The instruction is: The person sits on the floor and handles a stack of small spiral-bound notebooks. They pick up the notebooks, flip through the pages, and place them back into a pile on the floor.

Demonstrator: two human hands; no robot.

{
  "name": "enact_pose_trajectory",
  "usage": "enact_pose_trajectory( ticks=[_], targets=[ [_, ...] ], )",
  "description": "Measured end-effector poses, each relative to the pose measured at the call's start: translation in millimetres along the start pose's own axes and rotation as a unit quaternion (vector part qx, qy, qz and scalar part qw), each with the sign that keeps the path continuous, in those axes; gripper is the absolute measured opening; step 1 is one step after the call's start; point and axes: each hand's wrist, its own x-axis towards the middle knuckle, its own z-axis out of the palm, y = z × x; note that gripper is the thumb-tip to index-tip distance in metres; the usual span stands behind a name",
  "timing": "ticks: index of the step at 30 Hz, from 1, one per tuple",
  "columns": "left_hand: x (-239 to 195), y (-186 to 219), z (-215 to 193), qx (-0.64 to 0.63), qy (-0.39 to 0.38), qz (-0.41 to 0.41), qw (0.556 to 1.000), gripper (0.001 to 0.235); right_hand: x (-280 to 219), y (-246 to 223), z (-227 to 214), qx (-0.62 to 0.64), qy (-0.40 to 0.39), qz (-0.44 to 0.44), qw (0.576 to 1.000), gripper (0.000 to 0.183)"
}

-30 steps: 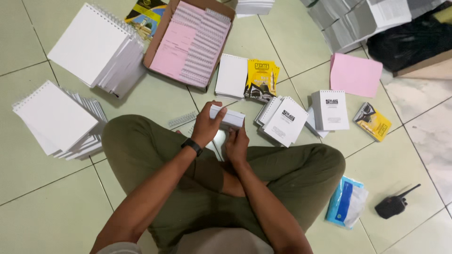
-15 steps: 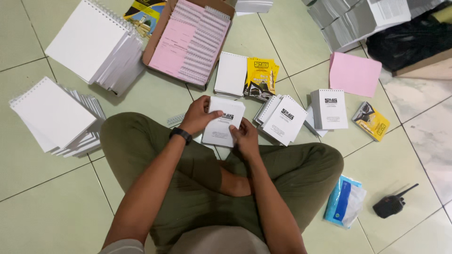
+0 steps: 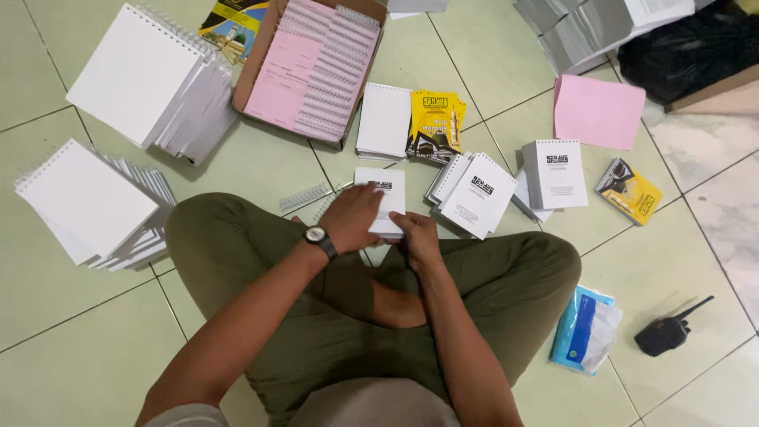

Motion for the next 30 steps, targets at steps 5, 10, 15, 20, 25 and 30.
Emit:
enact_pose_trajectory(
  ticks=[5,10,15,20,25,30],
  targets=[
    [14.4,-9.5,54.5,0.163,0.036,0.032,0.985,0.083,14.3,14.0,-7.0,-0.015,0.005,0.013,1.000,0.050],
    [19.4,-9.1,36.3,0.186,0.002,0.085,0.979,0.060,-2.8,-2.6,-0.2,0.033,0.010,0.037,0.999,0.049],
    [29.0,-14.0,5.4,0.019,-0.031,0.104,0.994,0.037,-60.4,-72.4,30.4,0.153,-0.011,0.095,0.984,0.083],
    [53.4,-24.7,-1.1,-0.026,-0.043,0.058,0.997,0.028,-36.6,-40.0,11.5,0.171,-0.022,0.114,0.979,0.093],
    [58.7,-27.8,-13.3,-0.068,-0.071,0.004,0.995,0.035,0.4,-1.2,-8.2,0.197,-0.014,0.102,0.975,0.086],
    [61.9,-32.6,-17.8,-0.085,-0.079,-0.023,0.993,0.046,11.4,13.9,-15.5,0.217,-0.002,0.111,0.970,0.074]
  ],
)
